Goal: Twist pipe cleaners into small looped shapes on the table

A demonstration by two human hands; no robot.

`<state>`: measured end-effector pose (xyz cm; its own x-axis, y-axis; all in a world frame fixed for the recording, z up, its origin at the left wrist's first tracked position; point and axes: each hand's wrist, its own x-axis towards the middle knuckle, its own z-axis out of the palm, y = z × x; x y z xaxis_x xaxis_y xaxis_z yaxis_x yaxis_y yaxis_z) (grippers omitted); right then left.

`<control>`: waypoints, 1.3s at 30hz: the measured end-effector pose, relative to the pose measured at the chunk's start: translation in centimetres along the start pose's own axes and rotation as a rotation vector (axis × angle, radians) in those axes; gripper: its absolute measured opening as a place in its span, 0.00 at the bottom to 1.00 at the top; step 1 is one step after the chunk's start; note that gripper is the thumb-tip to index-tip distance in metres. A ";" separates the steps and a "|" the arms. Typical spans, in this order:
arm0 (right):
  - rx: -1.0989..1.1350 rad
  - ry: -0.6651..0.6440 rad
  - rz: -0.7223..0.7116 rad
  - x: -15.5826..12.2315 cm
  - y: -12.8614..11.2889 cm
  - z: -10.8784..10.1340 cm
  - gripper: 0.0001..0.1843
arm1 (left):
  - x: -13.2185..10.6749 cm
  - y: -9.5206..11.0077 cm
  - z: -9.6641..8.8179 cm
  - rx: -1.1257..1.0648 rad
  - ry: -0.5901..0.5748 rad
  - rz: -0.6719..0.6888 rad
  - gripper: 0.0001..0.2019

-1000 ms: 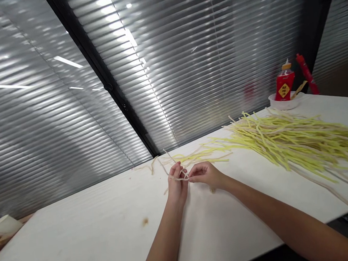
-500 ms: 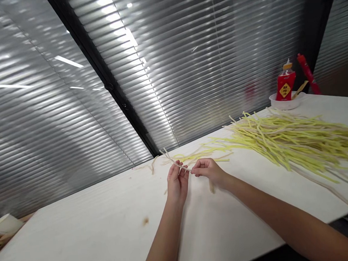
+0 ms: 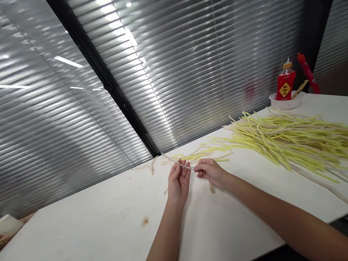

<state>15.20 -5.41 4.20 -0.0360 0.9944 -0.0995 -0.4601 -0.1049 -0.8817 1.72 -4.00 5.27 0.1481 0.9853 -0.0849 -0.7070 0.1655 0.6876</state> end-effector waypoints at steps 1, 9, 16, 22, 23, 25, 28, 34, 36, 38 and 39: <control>-0.029 0.015 -0.005 0.1 0.1 -0.1 0.08 | 0.0 0.1 0.0 0.008 0.000 0.008 0.06; -0.350 0.153 -0.092 0.8 1.2 -0.9 0.05 | 0.4 0.1 -0.1 0.158 0.081 0.085 0.08; -0.494 0.109 -0.348 0.6 1.5 -0.8 0.08 | 0.7 0.2 -0.3 0.117 0.171 0.093 0.05; -0.898 -0.019 -0.715 -0.2 1.1 -0.8 0.07 | 0.7 0.4 -0.3 0.095 0.181 0.088 0.05; -0.946 -0.037 -0.756 -0.2 1.1 -0.9 0.07 | 0.7 0.4 -0.3 0.091 0.180 0.089 0.05; -1.008 -0.056 -0.797 -0.2 0.9 -1.0 0.08 | 0.7 0.3 -0.4 0.083 0.183 0.089 0.05; -1.036 -0.068 -0.809 -0.1 0.8 -1.1 0.10 | 0.7 0.3 -0.4 0.077 0.180 0.086 0.06; -1.016 -0.073 -0.793 -0.2 0.6 -1.0 0.11 | 0.7 0.2 -0.6 0.082 0.177 0.096 0.06; -1.012 -0.064 -0.781 -0.2 0.6 -0.9 0.11 | 0.7 0.2 -0.6 0.083 0.179 0.095 0.06; -0.997 -0.052 -0.764 -0.2 0.7 -0.8 0.11 | 0.7 0.2 -0.6 0.086 0.178 0.097 0.06; -0.990 -0.044 -0.753 -0.3 0.7 -0.8 0.11 | 0.7 0.2 -0.6 0.088 0.175 0.100 0.06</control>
<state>15.60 -5.76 3.24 -0.0921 0.8095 0.5799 0.4862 0.5448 -0.6832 1.29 -3.23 4.95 -0.0471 0.9902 -0.1318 -0.6477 0.0702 0.7587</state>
